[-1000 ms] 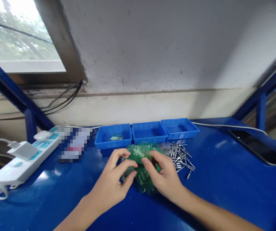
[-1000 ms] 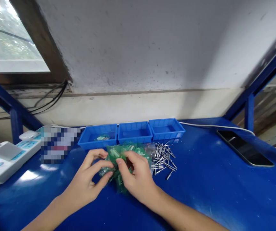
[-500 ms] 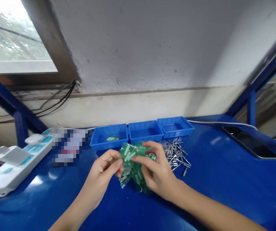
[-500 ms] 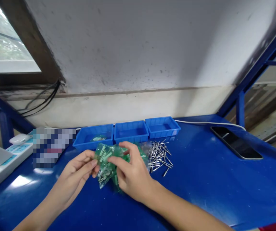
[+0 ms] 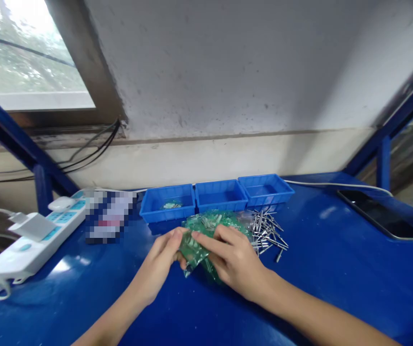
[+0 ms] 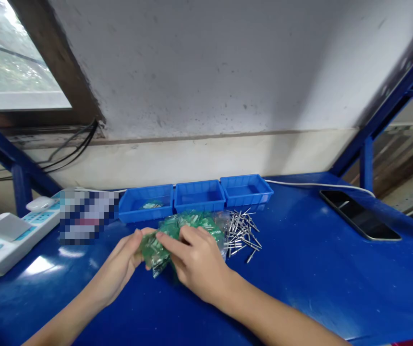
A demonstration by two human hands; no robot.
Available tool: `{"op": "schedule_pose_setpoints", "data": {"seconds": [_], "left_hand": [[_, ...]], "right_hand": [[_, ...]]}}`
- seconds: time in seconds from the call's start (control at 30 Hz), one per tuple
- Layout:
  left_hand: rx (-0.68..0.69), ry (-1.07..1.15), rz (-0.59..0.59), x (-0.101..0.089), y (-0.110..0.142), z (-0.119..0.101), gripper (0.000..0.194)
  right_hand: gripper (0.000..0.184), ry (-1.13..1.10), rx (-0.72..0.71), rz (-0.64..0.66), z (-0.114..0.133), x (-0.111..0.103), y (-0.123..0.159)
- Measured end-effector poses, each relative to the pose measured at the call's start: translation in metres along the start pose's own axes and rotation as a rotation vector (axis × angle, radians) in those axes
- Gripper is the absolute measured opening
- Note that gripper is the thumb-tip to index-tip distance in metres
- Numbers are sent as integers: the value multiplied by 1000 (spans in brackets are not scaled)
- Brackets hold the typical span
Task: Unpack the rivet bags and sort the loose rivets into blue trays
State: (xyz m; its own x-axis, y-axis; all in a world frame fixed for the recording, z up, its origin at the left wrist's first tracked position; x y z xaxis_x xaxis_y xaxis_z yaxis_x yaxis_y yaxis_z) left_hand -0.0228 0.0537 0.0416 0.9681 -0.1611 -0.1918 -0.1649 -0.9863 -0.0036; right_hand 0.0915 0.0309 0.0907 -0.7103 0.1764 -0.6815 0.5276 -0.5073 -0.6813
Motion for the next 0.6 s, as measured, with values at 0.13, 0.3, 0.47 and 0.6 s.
{"op": "schedule_pose_setpoints", "data": {"seconds": [0.13, 0.3, 0.47, 0.6], "left_hand": [[-3, -114, -106, -20, -3, -8, 26], [605, -748, -964, -95, 29, -116, 20], [673, -1064, -895, -82, 10, -113, 29], [604, -978, -537, -36, 3, -61, 17]], "right_hand": [[49, -5, -55, 13, 3, 1, 1], [37, -36, 111, -139, -27, -30, -6], [29, 285, 355, -6, -73, -40, -5], [36, 389, 352, 139, -78, -25, 0]]}}
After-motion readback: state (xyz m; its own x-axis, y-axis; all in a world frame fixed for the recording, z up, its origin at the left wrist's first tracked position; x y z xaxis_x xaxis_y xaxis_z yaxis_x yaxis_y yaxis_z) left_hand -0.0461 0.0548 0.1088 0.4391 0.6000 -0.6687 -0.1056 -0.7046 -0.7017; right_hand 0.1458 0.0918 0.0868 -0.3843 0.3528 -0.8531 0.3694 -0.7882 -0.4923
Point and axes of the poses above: each hand's wrist, its own y-axis away from the middle knuckle, its own x-axis out of the palm, z = x × y, the point moved 10 cm from there along -y, towards the middle knuckle, and after that the axes turned 4 degrees about -x, right-handed, at the moved point
